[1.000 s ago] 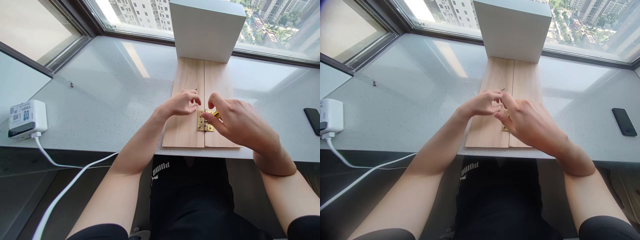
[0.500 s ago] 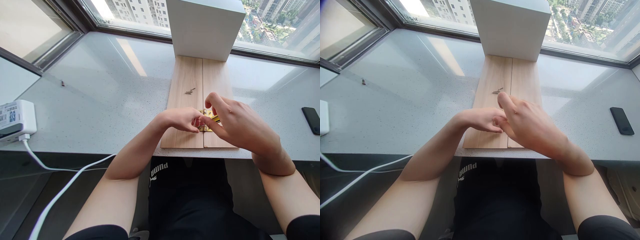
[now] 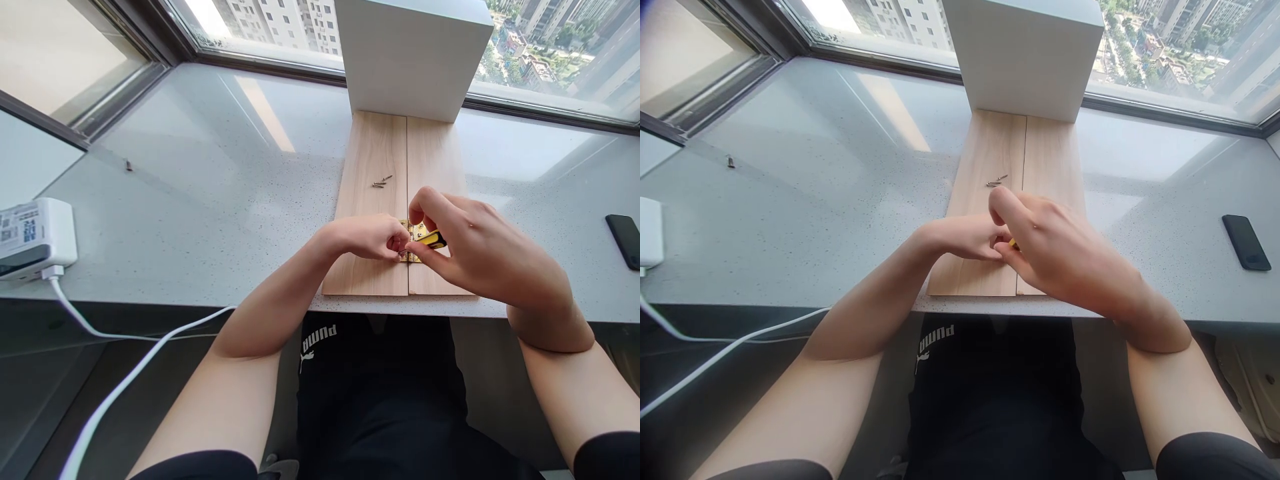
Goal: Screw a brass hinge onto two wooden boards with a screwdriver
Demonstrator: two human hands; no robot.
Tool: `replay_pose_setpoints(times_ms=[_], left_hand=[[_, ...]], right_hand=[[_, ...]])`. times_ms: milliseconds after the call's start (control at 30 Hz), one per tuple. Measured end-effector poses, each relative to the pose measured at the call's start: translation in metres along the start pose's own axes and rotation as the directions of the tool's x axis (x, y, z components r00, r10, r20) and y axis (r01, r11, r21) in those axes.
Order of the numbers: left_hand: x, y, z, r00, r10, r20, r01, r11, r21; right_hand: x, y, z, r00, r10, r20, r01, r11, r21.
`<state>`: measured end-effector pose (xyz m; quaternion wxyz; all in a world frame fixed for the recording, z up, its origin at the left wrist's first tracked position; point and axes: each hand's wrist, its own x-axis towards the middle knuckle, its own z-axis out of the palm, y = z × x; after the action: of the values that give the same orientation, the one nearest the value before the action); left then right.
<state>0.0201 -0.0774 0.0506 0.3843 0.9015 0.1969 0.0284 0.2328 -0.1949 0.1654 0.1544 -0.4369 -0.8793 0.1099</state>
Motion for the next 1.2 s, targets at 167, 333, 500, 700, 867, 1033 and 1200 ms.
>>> replay_pose_setpoints(times_ms=[167,333,500,700,867,1033,1200], left_hand=[[0.001,0.0,-0.004,0.996,-0.035,0.086,0.042,0.995,-0.087],[0.002,-0.005,-0.004,0.997,0.007,0.072,0.003,0.991,-0.134],[0.005,-0.007,-0.003,0.999,-0.017,0.031,0.018,0.999,-0.031],[0.006,-0.005,-0.003,0.999,-0.033,0.03,0.035,0.997,-0.065],[0.006,-0.004,-0.003,0.996,-0.068,0.052,0.073,0.993,-0.093],[-0.001,-0.007,-0.01,0.996,-0.032,0.08,0.042,0.991,-0.123],[-0.01,-0.013,-0.024,0.996,-0.084,0.035,0.088,0.986,-0.139]], right_hand=[[0.004,-0.003,0.002,0.986,0.164,0.001,-0.164,0.982,-0.097],[0.006,0.0,-0.001,0.976,0.219,0.004,-0.217,0.969,-0.123],[0.003,0.004,-0.004,0.999,0.042,-0.013,-0.041,0.999,0.028],[0.004,0.002,-0.004,1.0,0.0,-0.007,0.0,1.0,-0.005],[0.008,0.0,0.0,0.975,0.224,-0.013,-0.223,0.963,-0.149],[0.008,0.001,-0.001,0.986,0.164,0.037,-0.159,0.981,-0.11],[0.005,0.005,0.003,0.999,-0.002,0.044,0.001,1.0,0.013]])
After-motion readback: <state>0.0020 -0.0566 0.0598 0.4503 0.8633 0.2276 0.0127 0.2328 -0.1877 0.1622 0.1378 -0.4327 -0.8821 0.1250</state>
